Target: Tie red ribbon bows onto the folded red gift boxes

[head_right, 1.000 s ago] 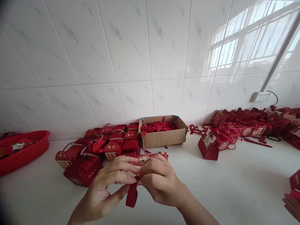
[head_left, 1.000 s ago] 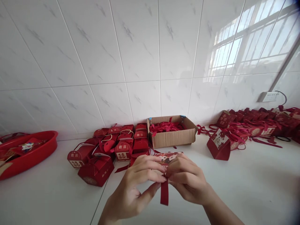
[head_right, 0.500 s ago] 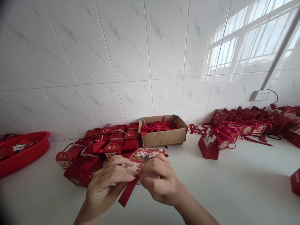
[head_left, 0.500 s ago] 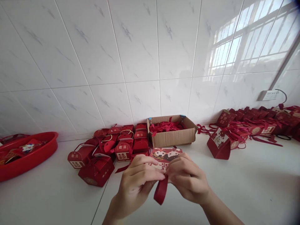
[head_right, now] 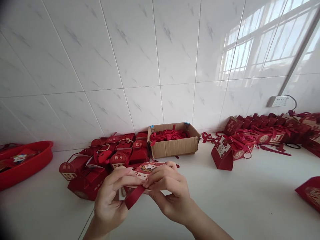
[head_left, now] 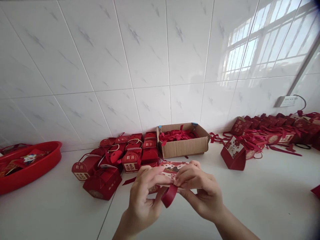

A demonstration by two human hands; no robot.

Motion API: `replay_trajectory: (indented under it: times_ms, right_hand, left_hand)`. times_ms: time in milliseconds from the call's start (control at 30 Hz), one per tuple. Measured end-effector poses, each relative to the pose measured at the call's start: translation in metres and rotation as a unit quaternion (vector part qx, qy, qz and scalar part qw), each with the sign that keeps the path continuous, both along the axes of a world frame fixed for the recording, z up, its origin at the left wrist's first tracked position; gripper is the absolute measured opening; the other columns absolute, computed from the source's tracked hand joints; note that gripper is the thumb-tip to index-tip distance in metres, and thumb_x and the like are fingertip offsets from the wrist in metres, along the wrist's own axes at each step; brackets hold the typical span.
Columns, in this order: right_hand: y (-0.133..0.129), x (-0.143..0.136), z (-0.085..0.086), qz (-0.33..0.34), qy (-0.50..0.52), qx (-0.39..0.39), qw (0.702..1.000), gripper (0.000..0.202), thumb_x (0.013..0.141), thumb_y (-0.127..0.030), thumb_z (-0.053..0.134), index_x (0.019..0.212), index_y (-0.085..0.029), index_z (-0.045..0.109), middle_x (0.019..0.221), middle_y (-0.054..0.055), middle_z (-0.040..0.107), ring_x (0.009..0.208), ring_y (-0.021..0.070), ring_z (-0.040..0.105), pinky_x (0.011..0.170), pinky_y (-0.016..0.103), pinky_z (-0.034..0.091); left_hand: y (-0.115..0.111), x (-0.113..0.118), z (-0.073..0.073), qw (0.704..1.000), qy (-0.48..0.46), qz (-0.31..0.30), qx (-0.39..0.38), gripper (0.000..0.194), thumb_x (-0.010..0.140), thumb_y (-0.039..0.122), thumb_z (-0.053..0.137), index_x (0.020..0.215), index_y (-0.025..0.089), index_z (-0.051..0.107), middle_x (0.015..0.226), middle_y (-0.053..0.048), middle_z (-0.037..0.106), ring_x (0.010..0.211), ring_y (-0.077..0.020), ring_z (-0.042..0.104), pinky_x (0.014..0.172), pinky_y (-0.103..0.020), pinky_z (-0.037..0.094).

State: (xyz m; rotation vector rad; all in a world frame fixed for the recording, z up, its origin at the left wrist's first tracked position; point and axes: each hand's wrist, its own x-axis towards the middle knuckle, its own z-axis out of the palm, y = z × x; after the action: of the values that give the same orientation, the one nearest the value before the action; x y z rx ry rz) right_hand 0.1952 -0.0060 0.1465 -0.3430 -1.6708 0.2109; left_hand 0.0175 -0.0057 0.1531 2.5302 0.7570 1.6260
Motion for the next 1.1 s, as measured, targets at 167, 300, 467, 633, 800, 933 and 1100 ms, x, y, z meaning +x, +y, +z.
replay_trajectory:
  times_ms: [167, 300, 467, 633, 800, 933, 1100]
  right_hand:
    - [-0.002, -0.004, -0.006, 0.008, 0.054, -0.043, 0.998, 0.029, 0.08, -0.005, 0.062, 0.086, -0.024, 0.042, 0.08, -0.001, 0.069, 0.07, 0.017, 0.066, 0.07, 0.035, 0.045]
    - [0.0, -0.01, -0.016, -0.006, 0.088, -0.108, 0.99, 0.031, 0.079, -0.006, 0.063, 0.078, -0.024, 0.037, 0.077, -0.001, 0.068, 0.068, 0.0152, 0.063, 0.063, 0.03, 0.047]
    - [0.005, -0.015, -0.018, 0.09, 0.162, -0.294, 0.938, 0.034, 0.078, -0.016, 0.069, 0.076, -0.024, 0.036, 0.074, -0.002, 0.066, 0.065, 0.0127, 0.064, 0.056, 0.022, 0.049]
    - [0.013, -0.008, -0.013, 0.174, 0.132, -0.444, 0.869, 0.035, 0.074, -0.026, 0.075, 0.086, -0.023, 0.042, 0.074, -0.003, 0.065, 0.062, 0.0112, 0.064, 0.054, 0.02, 0.047]
    - [0.018, -0.005, -0.013, 0.178, 0.078, -0.469, 0.861, 0.031, 0.072, -0.026, 0.076, 0.09, -0.02, 0.051, 0.079, -0.003, 0.062, 0.059, 0.0064, 0.057, 0.052, 0.017, 0.04]
    - [0.016, -0.009, -0.013, 0.217, 0.064, -0.478, 0.849, 0.027, 0.074, -0.026, 0.075, 0.091, -0.02, 0.055, 0.074, -0.003, 0.061, 0.054, 0.0045, 0.052, 0.049, 0.016, 0.036]
    - [0.012, -0.01, -0.013, 0.21, 0.047, -0.464, 0.859, 0.025, 0.074, -0.024, 0.074, 0.093, -0.02, 0.057, 0.084, -0.002, 0.059, 0.055, 0.0034, 0.05, 0.048, 0.016, 0.036]
  left_hand:
    - [-0.005, 0.007, -0.002, 0.992, -0.057, -0.02, -0.11, 0.05, 0.082, 0.01, 0.058, 0.124, 0.025, 0.035, 0.083, -0.002, 0.071, 0.087, -0.0167, 0.065, 0.077, -0.026, 0.052]
    - [-0.005, 0.012, -0.002, 0.98, -0.075, -0.01, -0.182, 0.037, 0.085, 0.014, 0.057, 0.113, 0.027, 0.036, 0.083, 0.0, 0.068, 0.076, -0.013, 0.066, 0.07, -0.022, 0.053]
    - [-0.002, 0.014, -0.001, 0.957, -0.09, 0.019, -0.275, 0.027, 0.086, 0.021, 0.058, 0.102, 0.026, 0.036, 0.078, 0.004, 0.061, 0.063, -0.0088, 0.062, 0.059, -0.017, 0.051]
    - [0.0, 0.0, 0.011, 0.939, 0.003, 0.027, -0.342, 0.044, 0.085, 0.027, 0.059, 0.123, 0.028, 0.036, 0.094, -0.002, 0.064, 0.09, -0.0176, 0.065, 0.075, -0.027, 0.053]
    - [0.004, -0.011, 0.017, 0.951, 0.066, 0.043, -0.3, 0.022, 0.087, 0.03, 0.057, 0.109, 0.027, 0.058, 0.107, -0.003, 0.065, 0.103, -0.0185, 0.06, 0.089, -0.029, 0.047]
    - [0.008, -0.009, 0.014, 0.952, 0.023, 0.033, -0.305, 0.011, 0.087, 0.031, 0.057, 0.09, 0.021, 0.06, 0.087, -0.001, 0.067, 0.085, -0.0147, 0.063, 0.077, -0.023, 0.049]
    - [0.009, -0.005, 0.011, 0.956, -0.005, 0.054, -0.287, 0.011, 0.083, 0.031, 0.062, 0.082, 0.02, 0.061, 0.077, 0.001, 0.068, 0.075, -0.0125, 0.063, 0.068, -0.02, 0.048]
